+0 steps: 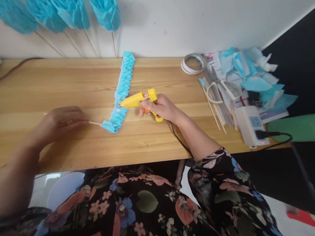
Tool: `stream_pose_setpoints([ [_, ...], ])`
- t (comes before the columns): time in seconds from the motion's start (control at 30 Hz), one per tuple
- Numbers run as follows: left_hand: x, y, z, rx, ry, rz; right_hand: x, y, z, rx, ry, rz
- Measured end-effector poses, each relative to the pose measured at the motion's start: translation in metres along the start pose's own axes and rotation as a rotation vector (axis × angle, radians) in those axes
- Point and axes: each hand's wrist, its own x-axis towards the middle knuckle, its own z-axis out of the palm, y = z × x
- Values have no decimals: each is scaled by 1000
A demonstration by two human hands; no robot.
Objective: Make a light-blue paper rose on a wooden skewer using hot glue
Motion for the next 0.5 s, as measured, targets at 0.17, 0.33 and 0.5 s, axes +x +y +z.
stream_pose_setpoints([
  [0.17,7,-1,-6,17,-93,25,1,8,-2,14,22,12],
  [0.33,12,3,-8,71,-106,39,2,10,-3,27,24,17],
  [0.5,14,8,-4,117,-71,21,2,6,-2,42,26,15],
])
